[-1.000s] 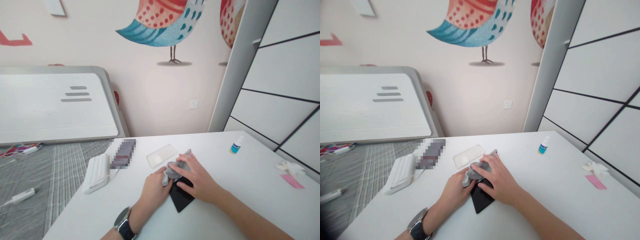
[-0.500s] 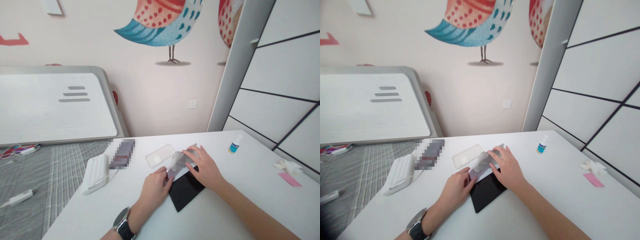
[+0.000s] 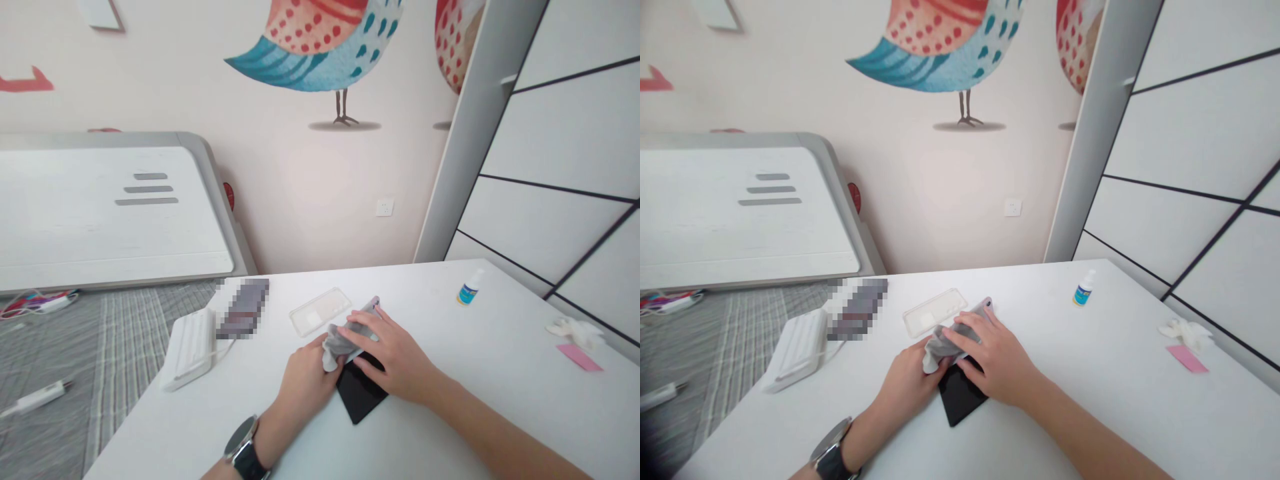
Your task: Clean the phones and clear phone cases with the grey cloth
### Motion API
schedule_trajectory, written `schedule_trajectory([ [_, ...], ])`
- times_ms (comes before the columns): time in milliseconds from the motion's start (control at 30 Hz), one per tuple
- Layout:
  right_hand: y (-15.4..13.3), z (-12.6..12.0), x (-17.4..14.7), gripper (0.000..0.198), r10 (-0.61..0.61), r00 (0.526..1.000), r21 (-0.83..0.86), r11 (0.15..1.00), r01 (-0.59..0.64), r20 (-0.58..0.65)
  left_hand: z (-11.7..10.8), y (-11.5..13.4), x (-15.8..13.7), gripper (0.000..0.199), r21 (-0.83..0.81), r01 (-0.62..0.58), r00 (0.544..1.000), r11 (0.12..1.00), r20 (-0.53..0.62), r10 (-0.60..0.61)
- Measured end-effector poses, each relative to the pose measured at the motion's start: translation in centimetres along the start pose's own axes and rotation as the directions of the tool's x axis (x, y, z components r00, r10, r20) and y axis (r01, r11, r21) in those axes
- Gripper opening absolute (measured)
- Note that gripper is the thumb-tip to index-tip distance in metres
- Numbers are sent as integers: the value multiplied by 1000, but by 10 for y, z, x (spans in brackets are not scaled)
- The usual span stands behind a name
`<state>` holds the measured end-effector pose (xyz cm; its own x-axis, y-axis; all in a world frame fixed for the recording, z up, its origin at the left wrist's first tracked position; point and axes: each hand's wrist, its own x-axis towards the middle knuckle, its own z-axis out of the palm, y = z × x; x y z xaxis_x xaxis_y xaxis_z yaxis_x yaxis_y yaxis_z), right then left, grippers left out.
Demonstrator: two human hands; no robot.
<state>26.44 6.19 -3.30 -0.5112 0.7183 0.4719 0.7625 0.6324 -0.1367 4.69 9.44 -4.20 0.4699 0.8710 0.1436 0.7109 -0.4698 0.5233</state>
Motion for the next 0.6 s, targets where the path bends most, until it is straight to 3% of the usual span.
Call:
schedule_trajectory([
  [133, 22, 2, -2, 50, 198, 975, -98, 973, -208, -101, 0, 1, 1, 24, 94, 6, 999, 996, 40, -9],
  [233, 29, 3, -3, 50, 246, 962, -124, 958, -260, -115, -1, 2, 2, 29, 110, -2, 999, 994, 48, -4],
  [333, 17, 4, -3, 54, 186, 981, -81, 978, -190, -59, -1, 2, 2, 26, 99, 23, 999, 995, 41, -28],
  [433, -5, 3, 0, 62, 45, 998, 8, 999, -45, 51, -1, 2, 1, 17, 24, 27, 999, 999, 26, -27],
  [600, -21, 0, 3, 65, -79, 986, 71, 995, 69, 145, 1, 1, 1, 19, -3, 56, 998, 998, 20, -56],
])
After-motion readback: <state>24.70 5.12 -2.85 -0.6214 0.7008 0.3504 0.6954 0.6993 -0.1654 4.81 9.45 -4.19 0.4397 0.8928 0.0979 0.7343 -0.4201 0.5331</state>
